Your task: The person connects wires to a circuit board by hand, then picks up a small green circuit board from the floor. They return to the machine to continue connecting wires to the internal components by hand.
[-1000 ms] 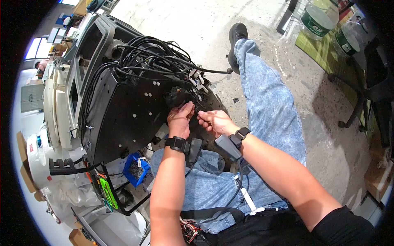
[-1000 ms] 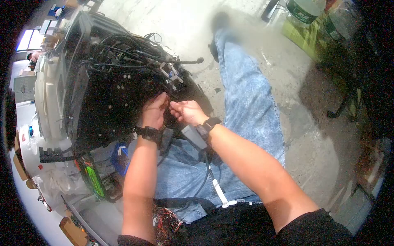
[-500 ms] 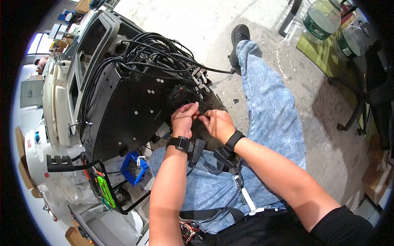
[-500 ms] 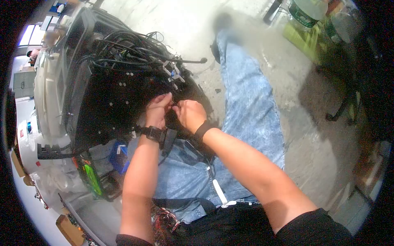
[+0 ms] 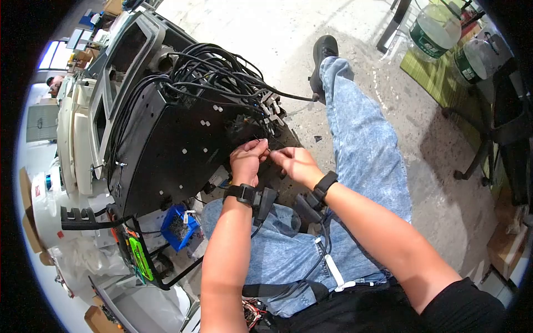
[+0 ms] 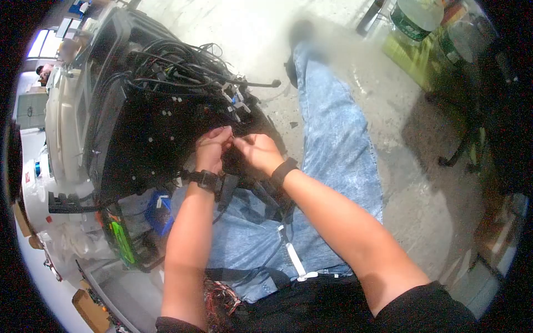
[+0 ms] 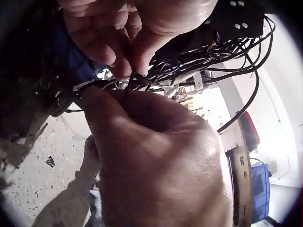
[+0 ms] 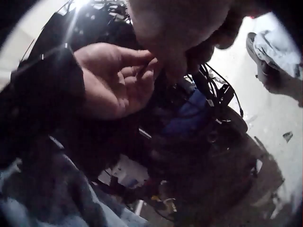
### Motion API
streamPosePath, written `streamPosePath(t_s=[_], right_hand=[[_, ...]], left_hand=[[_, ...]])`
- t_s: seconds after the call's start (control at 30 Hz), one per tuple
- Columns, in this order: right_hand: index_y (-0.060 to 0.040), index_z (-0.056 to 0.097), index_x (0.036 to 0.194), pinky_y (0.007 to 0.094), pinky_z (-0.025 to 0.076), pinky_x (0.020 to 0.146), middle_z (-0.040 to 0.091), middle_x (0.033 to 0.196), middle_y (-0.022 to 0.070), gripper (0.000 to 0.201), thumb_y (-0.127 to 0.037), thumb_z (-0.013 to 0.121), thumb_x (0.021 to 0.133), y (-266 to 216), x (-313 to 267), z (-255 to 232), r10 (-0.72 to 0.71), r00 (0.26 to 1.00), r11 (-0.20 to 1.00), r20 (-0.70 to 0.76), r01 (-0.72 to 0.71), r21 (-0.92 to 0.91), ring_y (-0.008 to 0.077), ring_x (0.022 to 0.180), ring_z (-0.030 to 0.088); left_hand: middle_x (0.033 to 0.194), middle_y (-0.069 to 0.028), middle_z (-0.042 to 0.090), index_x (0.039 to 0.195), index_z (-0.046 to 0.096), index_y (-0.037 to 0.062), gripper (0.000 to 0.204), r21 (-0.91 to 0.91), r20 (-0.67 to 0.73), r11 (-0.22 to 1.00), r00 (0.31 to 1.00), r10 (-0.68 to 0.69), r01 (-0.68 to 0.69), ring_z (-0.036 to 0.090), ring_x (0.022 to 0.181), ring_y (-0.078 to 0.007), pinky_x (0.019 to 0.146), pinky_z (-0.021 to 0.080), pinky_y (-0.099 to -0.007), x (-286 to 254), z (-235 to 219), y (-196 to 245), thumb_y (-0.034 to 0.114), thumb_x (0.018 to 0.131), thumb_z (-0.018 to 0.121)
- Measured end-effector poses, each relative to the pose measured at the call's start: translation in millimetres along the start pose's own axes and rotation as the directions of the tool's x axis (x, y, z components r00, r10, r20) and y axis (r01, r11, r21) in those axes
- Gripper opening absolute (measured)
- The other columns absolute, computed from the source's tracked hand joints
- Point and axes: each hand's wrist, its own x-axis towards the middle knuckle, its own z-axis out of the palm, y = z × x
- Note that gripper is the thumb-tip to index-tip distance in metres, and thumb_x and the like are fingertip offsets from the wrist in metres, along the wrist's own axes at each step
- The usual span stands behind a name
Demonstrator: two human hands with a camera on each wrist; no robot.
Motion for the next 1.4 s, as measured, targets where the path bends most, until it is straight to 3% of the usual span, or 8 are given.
streamPosePath(t_s=[0.03, 0.2, 0.47, 0.6, 0.77, 0.9, 1.17, 1.4], right_hand=[[-0.0022, 0.058, 0.080, 0.0275, 0.043, 0.050, 0.058, 0.068, 0.0057, 0.034, -0.035, 0.053, 0.084, -4.4, -0.3, -4.2, 0.384, 0.888, 0.792, 0.253, -0.458, 0.405, 0.0140, 0.058, 0.053], [-0.0039, 0.059, 0.085, 0.0212, 0.040, 0.050, 0.059, 0.072, 0.0000, 0.032, -0.036, 0.055, 0.084, 17.6, 3.2, 5.2, 0.336, 0.815, 0.492, 0.471, -0.579, 0.651, 0.0082, 0.058, 0.049], [-0.0026, 0.061, 0.071, 0.0334, 0.045, 0.059, 0.058, 0.065, 0.0160, 0.020, -0.022, 0.063, 0.074, -9.0, -11.0, 4.6, -0.254, 0.923, 0.966, -0.290, 0.225, -0.129, 0.0224, 0.060, 0.058], [-0.0060, 0.061, 0.082, 0.0266, 0.042, 0.048, 0.060, 0.071, 0.0045, 0.031, -0.035, 0.052, 0.085, -6.1, -3.6, 0.9, 0.378, 0.905, 0.702, 0.198, -0.419, 0.576, 0.0132, 0.056, 0.053], [-0.0055, 0.060, 0.087, 0.0202, 0.037, 0.046, 0.058, 0.072, -0.0007, 0.028, -0.032, 0.053, 0.085, 1.7, 0.1, -3.6, 0.276, 0.768, 0.260, 0.577, -0.638, 0.725, 0.0072, 0.055, 0.048], [-0.0018, 0.062, 0.075, 0.0315, 0.044, 0.051, 0.060, 0.064, 0.0071, 0.025, -0.026, 0.060, 0.078, 0.6, 1.9, 9.1, 0.229, 0.964, 0.876, 0.136, -0.265, 0.403, 0.0191, 0.059, 0.058], [-0.0028, 0.061, 0.071, 0.0402, 0.046, 0.059, 0.057, 0.067, 0.0199, 0.023, -0.026, 0.061, 0.072, -0.3, -4.6, 10.8, -0.242, 0.961, 0.913, -0.133, 0.179, -0.367, 0.0353, 0.067, 0.057], [-0.0052, 0.056, 0.090, 0.0196, 0.036, 0.042, 0.058, 0.077, -0.0002, 0.038, -0.043, 0.056, 0.081, 14.7, -5.7, 2.7, 0.363, 0.767, 0.396, 0.528, -0.640, 0.658, 0.0081, 0.056, 0.048]], left_hand=[[0.068, -0.0035, 0.060, 0.075, 0.062, 0.0019, 0.009, 0.016, -0.004, 1.000, 1.000, -0.006, 0.006, 0.054, 0.059, -0.0096, 0.053, 0.040, -0.0216, -0.5, 1.5, 1.8, 0.010, 0.074, 0.067], [0.070, -0.0037, 0.060, 0.078, 0.062, 0.0017, 0.010, 0.006, -0.020, 1.000, 1.000, -0.012, 0.013, 0.055, 0.060, -0.0097, 0.053, 0.041, -0.0213, -3.6, 2.7, 4.4, 0.010, 0.075, 0.066], [0.073, -0.0022, 0.061, 0.081, 0.062, 0.0027, 0.010, -0.015, 0.020, 0.999, 0.999, -0.049, 0.050, 0.056, 0.063, -0.0094, 0.056, 0.041, -0.0208, -2.9, 1.2, 3.7, 0.011, 0.078, 0.063], [0.073, -0.0022, 0.061, 0.082, 0.062, 0.0033, 0.009, 0.001, -0.001, 0.997, 0.997, -0.079, 0.079, 0.056, 0.063, -0.0092, 0.056, 0.041, -0.0212, -2.5, 0.1, 5.4, 0.011, 0.078, 0.063], [0.073, -0.0008, 0.061, 0.083, 0.062, 0.0041, 0.010, -0.007, 0.061, 0.998, 0.997, -0.056, 0.057, 0.054, 0.062, -0.0078, 0.056, 0.041, -0.0205, -0.1, -2.1, 0.9, 0.013, 0.079, 0.063], [0.073, -0.0005, 0.060, 0.085, 0.062, 0.0037, 0.013, -0.057, 0.100, 0.994, 0.991, -0.083, 0.089, 0.053, 0.062, -0.0069, 0.056, 0.041, -0.0193, 1.9, -4.2, -1.7, 0.014, 0.079, 0.064], [0.073, 0.0000, 0.059, 0.092, 0.061, 0.0025, 0.019, -0.031, 0.096, 0.998, 0.994, -0.055, 0.059, 0.053, 0.060, -0.0067, 0.055, 0.041, -0.0193, -1.6, 2.3, 0.0, 0.014, 0.078, 0.065], [0.075, -0.0002, 0.059, 0.092, 0.060, 0.0008, 0.019, 0.011, 0.068, 0.999, 0.996, -0.054, 0.054, 0.054, 0.063, -0.0074, 0.055, 0.041, -0.0204, -1.9, 4.0, 0.6, 0.013, 0.078, 0.065]])
